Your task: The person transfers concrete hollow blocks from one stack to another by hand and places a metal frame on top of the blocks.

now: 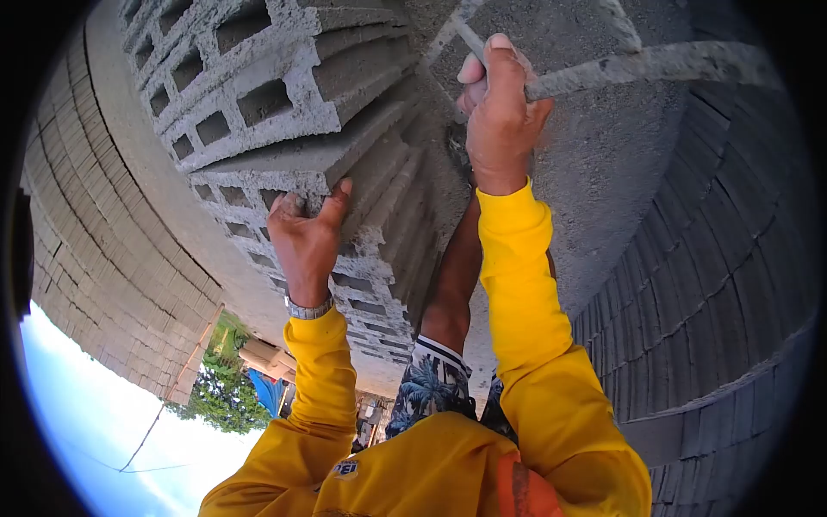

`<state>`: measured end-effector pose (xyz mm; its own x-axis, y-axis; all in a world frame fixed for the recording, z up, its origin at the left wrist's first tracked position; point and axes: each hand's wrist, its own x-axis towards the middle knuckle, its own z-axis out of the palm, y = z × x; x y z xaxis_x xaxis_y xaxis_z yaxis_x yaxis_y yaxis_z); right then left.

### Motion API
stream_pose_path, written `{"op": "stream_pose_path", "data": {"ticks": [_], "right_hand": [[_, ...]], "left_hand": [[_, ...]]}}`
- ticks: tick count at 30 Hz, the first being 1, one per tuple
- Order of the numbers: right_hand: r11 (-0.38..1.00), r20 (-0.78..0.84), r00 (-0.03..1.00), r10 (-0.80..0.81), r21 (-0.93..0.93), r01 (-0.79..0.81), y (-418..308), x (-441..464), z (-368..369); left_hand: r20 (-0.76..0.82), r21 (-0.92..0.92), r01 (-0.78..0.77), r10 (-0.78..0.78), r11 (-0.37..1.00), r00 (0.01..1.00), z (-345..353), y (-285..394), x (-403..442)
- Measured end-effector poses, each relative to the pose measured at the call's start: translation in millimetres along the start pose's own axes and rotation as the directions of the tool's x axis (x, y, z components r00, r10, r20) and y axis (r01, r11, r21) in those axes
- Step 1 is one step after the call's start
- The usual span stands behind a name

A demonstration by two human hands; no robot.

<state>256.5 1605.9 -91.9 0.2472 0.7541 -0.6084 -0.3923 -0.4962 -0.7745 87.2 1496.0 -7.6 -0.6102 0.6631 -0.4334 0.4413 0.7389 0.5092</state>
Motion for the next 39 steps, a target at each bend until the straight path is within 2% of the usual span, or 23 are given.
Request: {"op": "stream_pose_path", "data": {"ticks": [2,3,4,7,8,9,11,14,17,20,21,24,25,26,27,29,30,33,34,36,38,39], "right_hand": [[0.991,0.018,0.996,0.085,-0.107,-0.083,49.6,-0.4,6.2],[0.945,-0.008,0.995,0.098,-0.313,-0.096,82.5,-2.8,6.0],[0.892,0.017,0.990,0.138,-0.436,-0.117,111.4,-7.2,-3.1],[0.930,-0.084,0.975,0.205,-0.292,-0.221,100.3,-17.4,-10.8],[0.944,-0.091,0.959,0.269,-0.173,-0.281,85.4,-18.3,-17.3],[0.954,-0.112,0.956,0.269,-0.103,-0.281,50.1,-21.7,-6.7],[0.985,-0.059,0.983,0.175,0.017,-0.174,23.5,-9.7,-7.7],[0.996,0.031,0.998,0.061,-0.061,-0.059,9.2,-4.4,3.5],[0.978,0.016,1.000,0.020,-0.210,-0.016,91.3,3.5,13.6],[0.952,-0.029,0.983,0.179,-0.248,-0.181,65.3,8.3,15.7],[0.953,-0.017,0.990,0.139,-0.271,-0.139,58.1,5.7,12.3],[0.955,0.031,1.000,0.006,-0.296,0.004,39.1,12.5,-2.7],[0.959,-0.005,0.999,0.054,-0.279,-0.053,31.8,12.9,-5.6],[0.958,-0.038,0.993,0.109,-0.262,-0.115,22.9,6.1,-10.5],[0.955,-0.065,0.985,0.162,-0.240,-0.173,13.1,0.5,-13.6],[0.953,-0.143,0.978,0.152,-0.242,-0.183,-1.5,-8.1,-25.4],[0.947,-0.126,0.982,0.139,-0.275,-0.169,-8.7,-14.7,-39.2],[0.926,-0.107,0.993,0.043,-0.369,-0.080,-35.8,-26.4,-49.4],[0.916,-0.106,0.994,0.005,-0.399,-0.047,-44.0,-34.2,-46.4],[0.923,-0.101,0.995,-0.013,-0.383,-0.027,-66.5,-50.7,-29.2],[0.938,-0.032,0.997,-0.068,-0.343,0.053,-89.3,-53.8,-5.3],[0.945,0.030,0.994,-0.102,-0.310,0.107,-100.7,-56.9,5.6]], "left_hand": [[-0.021,0.186,-0.048,0.052,0.981,0.998,-1.5,-10.0,-0.1],[-0.026,0.192,-0.044,0.050,0.980,0.998,-1.6,-12.3,-2.1],[-0.030,0.199,-0.040,0.047,0.979,0.998,-1.5,-14.7,-3.8],[-0.055,0.057,-0.054,0.057,0.997,0.997,4.8,-21.6,3.0],[-0.067,0.079,-0.099,0.104,0.992,0.992,6.9,-23.9,3.6],[-0.068,0.121,-0.102,0.111,0.987,0.991,6.9,-20.2,3.3],[-0.070,0.205,-0.109,0.125,0.973,0.990,6.6,-13.3,1.7],[-0.072,0.193,-0.012,0.026,0.981,0.997,3.5,-17.0,-2.5],[-0.064,0.094,0.097,-0.091,0.991,0.994,2.7,-16.5,-3.2],[-0.031,0.085,0.085,-0.082,0.993,0.996,-2.0,-15.0,-1.4],[-0.024,0.135,0.085,-0.083,0.987,0.996,-4.7,-13.0,-2.1],[-0.057,0.298,-0.012,0.030,0.954,0.998,4.9,-18.3,-4.1],[-0.086,0.353,-0.050,0.086,0.934,0.993,10.0,-12.3,-2.7],[0.033,0.437,-0.134,0.133,0.889,0.991,11.1,-4.3,0.1],[0.065,0.413,-0.195,0.185,0.889,0.981,2.4,-0.4,2.4],[0.128,0.359,-0.323,0.296,0.876,0.946,-14.0,3.3,4.8],[0.134,0.348,-0.217,0.181,0.912,0.974,-32.0,19.9,3.2],[-0.176,0.193,-0.297,0.331,0.935,0.927,-56.9,47.8,18.7],[-0.209,0.313,-0.391,0.464,0.866,0.861,-55.0,54.5,32.0],[-0.219,0.424,-0.465,0.587,0.777,0.780,-33.2,58.9,56.6],[-0.019,0.354,-0.361,0.392,0.863,0.920,-6.7,61.4,72.1],[0.007,0.367,-0.292,0.311,0.883,0.950,2.4,66.2,80.2]]}}
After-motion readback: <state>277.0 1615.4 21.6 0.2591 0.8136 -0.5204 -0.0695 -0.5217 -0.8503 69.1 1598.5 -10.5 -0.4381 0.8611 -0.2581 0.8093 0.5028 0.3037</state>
